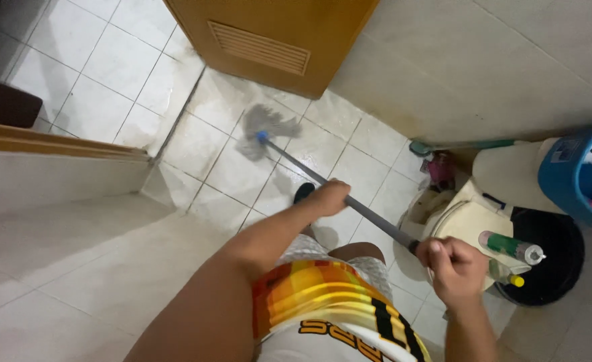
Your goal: The person mops a tiled bathroom floor using a long-handled mop. They move the mop back and forth across the floor, covering areas near the toilet, a bucket, and a wooden cabinet.
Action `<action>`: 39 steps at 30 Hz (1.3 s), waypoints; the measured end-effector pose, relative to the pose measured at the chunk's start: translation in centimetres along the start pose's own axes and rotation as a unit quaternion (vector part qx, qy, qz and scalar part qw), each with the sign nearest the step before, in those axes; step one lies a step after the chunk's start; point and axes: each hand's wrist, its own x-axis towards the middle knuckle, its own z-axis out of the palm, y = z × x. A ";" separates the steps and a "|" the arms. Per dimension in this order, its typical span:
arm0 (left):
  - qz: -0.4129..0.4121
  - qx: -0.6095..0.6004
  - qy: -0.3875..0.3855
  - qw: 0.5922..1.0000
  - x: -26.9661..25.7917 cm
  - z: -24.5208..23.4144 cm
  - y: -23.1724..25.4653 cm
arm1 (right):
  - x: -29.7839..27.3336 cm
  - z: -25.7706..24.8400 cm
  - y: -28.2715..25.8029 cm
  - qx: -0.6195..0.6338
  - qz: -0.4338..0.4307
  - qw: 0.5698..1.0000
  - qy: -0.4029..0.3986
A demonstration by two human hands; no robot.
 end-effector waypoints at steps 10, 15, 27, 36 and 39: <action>0.023 0.057 0.030 0.998 0.7 5.0 -3.2 | -4.9 -1.2 6.2 -0.124 0.259 0.952 0.105; 0.086 0.031 -0.009 0.996 3.2 5.0 3.1 | -6.9 -4.0 2.7 0.002 0.210 0.956 0.204; 0.126 0.003 0.040 0.991 4.2 3.2 4.1 | -5.1 3.0 -3.0 -0.333 -0.054 0.941 0.020; 0.047 0.081 0.062 0.994 3.1 0.2 1.2 | -3.7 1.7 2.1 -0.163 -0.031 0.986 0.013; 0.055 0.055 0.153 0.985 5.9 3.0 -5.6 | -2.1 2.2 6.8 -0.261 -0.026 0.965 0.009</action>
